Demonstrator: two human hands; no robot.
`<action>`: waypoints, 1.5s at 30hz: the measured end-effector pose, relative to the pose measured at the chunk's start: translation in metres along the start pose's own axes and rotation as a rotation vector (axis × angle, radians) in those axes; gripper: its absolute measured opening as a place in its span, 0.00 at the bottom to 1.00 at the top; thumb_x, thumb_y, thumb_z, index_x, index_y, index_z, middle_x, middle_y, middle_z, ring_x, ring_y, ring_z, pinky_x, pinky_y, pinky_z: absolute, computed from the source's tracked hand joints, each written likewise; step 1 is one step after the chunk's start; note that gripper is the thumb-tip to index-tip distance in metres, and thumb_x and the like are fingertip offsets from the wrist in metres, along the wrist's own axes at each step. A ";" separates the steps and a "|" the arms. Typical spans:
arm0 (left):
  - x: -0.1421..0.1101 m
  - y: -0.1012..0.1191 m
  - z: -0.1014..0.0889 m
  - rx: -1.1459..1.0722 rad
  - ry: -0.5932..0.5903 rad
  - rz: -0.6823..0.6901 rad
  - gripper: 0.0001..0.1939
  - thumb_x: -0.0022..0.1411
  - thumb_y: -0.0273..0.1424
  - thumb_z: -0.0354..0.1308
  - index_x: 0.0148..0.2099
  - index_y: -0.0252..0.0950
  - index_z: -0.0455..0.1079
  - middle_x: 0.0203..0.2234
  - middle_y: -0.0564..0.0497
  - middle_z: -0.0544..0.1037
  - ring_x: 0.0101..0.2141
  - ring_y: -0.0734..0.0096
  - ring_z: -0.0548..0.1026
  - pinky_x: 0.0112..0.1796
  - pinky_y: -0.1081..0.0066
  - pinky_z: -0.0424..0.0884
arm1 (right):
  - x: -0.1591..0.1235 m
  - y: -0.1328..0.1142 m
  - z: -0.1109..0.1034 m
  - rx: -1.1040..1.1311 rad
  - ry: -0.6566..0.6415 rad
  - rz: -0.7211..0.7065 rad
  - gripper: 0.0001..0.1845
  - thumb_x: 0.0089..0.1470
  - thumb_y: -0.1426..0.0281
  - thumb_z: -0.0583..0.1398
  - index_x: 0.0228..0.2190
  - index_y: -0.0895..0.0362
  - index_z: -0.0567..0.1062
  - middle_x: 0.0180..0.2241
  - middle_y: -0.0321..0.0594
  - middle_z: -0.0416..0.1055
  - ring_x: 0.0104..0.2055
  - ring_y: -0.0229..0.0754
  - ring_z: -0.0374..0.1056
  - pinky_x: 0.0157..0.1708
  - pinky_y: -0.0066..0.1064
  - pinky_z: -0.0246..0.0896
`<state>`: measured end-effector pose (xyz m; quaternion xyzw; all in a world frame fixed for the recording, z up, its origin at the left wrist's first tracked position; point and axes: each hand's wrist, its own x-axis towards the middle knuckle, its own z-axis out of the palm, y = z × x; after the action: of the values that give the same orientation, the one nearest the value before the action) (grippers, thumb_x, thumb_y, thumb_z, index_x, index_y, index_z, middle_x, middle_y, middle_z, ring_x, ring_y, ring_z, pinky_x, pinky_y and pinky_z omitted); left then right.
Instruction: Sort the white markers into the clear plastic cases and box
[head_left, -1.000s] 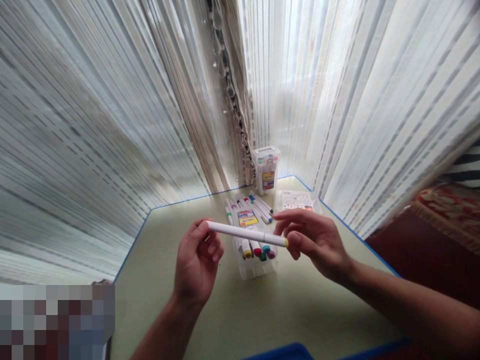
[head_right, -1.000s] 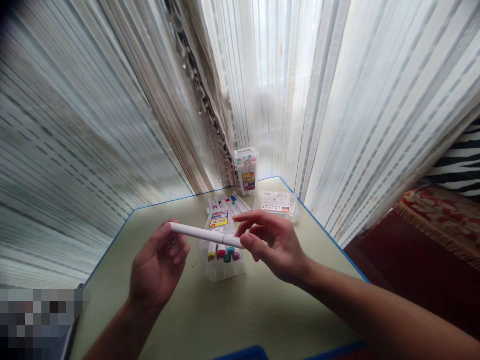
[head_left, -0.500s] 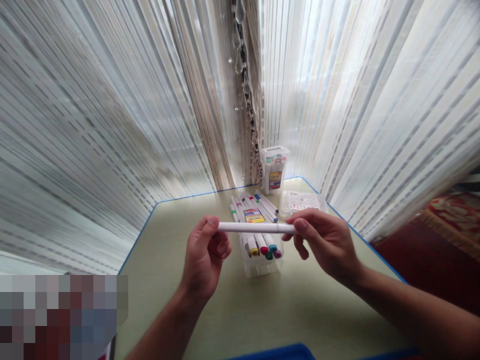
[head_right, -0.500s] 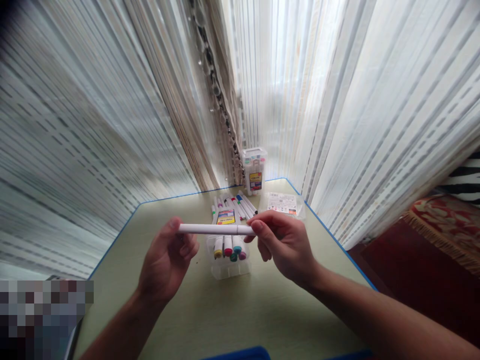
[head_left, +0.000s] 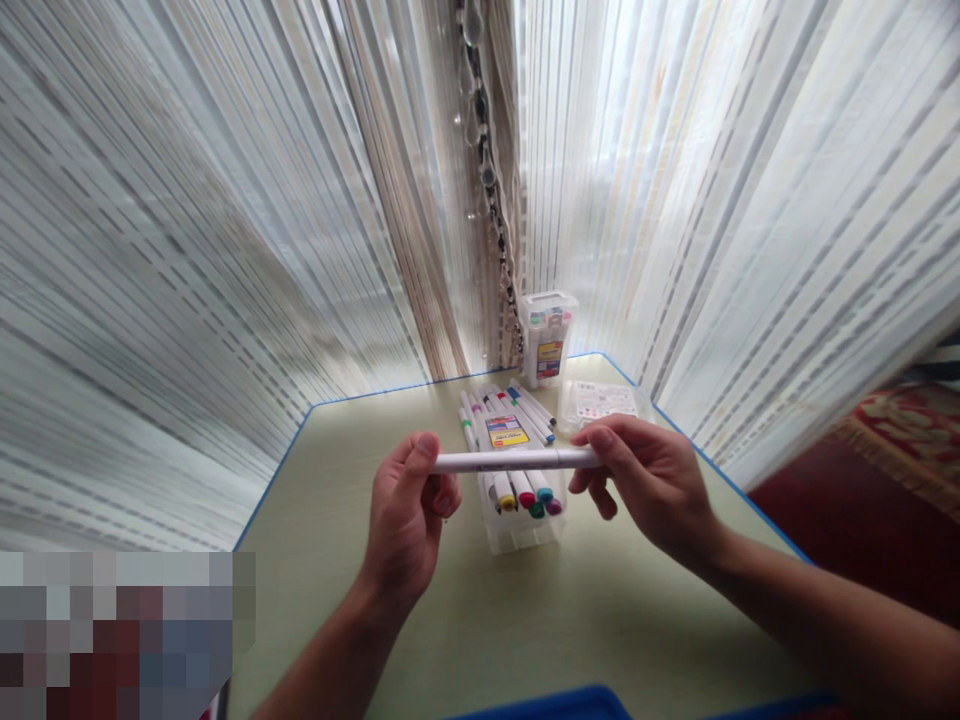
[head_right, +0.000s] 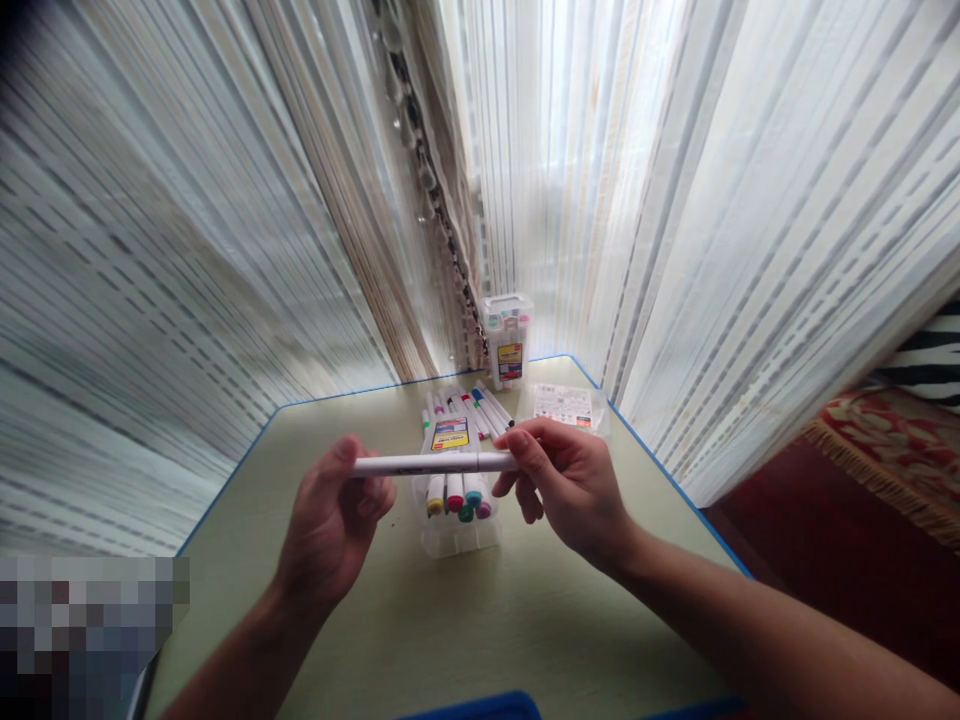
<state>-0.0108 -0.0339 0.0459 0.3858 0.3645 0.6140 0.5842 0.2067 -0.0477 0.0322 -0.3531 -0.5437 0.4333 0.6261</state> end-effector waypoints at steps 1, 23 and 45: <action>0.000 0.000 0.000 0.011 0.012 0.008 0.22 0.58 0.43 0.67 0.27 0.36 0.59 0.14 0.59 0.63 0.16 0.81 0.58 0.20 0.76 0.55 | 0.000 0.000 0.000 0.002 -0.001 0.001 0.14 0.63 0.62 0.61 0.32 0.59 0.78 0.19 0.39 0.77 0.12 0.32 0.65 0.11 0.20 0.57; -0.021 0.013 0.003 -0.266 -0.355 -0.073 0.17 0.50 0.30 0.74 0.43 0.38 0.79 0.27 0.51 0.78 0.17 0.84 0.65 0.17 0.81 0.59 | 0.003 0.007 -0.007 0.064 0.004 0.078 0.08 0.61 0.65 0.64 0.41 0.55 0.79 0.28 0.37 0.75 0.15 0.28 0.63 0.14 0.21 0.54; -0.010 0.013 -0.002 -0.317 -0.328 -0.096 0.13 0.51 0.32 0.74 0.40 0.36 0.81 0.25 0.50 0.79 0.17 0.85 0.65 0.20 0.80 0.59 | 0.005 0.006 -0.003 0.087 0.043 0.114 0.09 0.57 0.64 0.66 0.36 0.57 0.79 0.24 0.36 0.74 0.15 0.29 0.60 0.13 0.22 0.51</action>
<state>-0.0183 -0.0449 0.0560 0.3662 0.1816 0.5640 0.7175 0.2086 -0.0405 0.0284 -0.3651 -0.4900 0.4836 0.6267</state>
